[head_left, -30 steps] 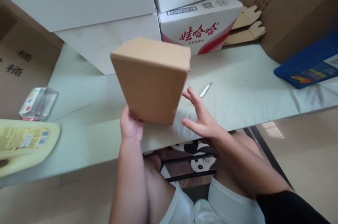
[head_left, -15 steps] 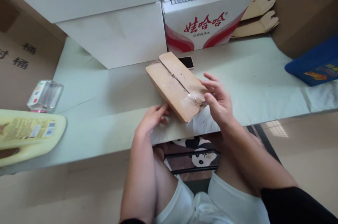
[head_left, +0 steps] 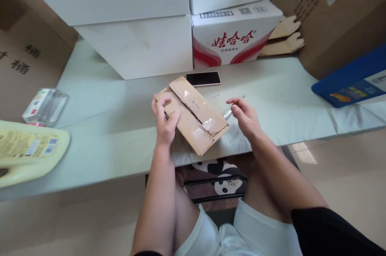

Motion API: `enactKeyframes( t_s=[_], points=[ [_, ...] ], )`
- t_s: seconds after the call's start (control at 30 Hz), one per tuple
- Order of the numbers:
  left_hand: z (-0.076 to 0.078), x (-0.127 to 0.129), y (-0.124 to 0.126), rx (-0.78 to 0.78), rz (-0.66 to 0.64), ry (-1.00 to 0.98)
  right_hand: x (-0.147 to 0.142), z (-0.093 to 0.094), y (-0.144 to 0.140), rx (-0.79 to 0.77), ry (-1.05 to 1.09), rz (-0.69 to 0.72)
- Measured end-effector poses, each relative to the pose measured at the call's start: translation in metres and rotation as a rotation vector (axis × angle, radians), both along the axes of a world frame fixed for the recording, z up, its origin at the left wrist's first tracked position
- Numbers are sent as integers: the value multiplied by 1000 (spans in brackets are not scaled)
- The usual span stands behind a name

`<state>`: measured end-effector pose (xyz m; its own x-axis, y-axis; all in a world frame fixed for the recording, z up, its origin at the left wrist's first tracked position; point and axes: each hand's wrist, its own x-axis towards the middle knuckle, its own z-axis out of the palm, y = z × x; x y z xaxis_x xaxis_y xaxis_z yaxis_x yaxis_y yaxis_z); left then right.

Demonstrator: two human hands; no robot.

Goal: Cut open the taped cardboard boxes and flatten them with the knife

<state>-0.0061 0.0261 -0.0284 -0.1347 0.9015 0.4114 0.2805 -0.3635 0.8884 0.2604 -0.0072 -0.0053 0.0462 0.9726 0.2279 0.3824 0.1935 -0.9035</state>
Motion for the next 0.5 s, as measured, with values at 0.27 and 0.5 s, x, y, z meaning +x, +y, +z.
enactKeyframes(
  t_s=[0.27,0.5],
  points=[
    [6,12,-1,28,164,26,6,1,-5,-415,-764,31],
    [36,26,-63,361,-52,229,18,2,-3,-362,-740,-92]
  ],
)
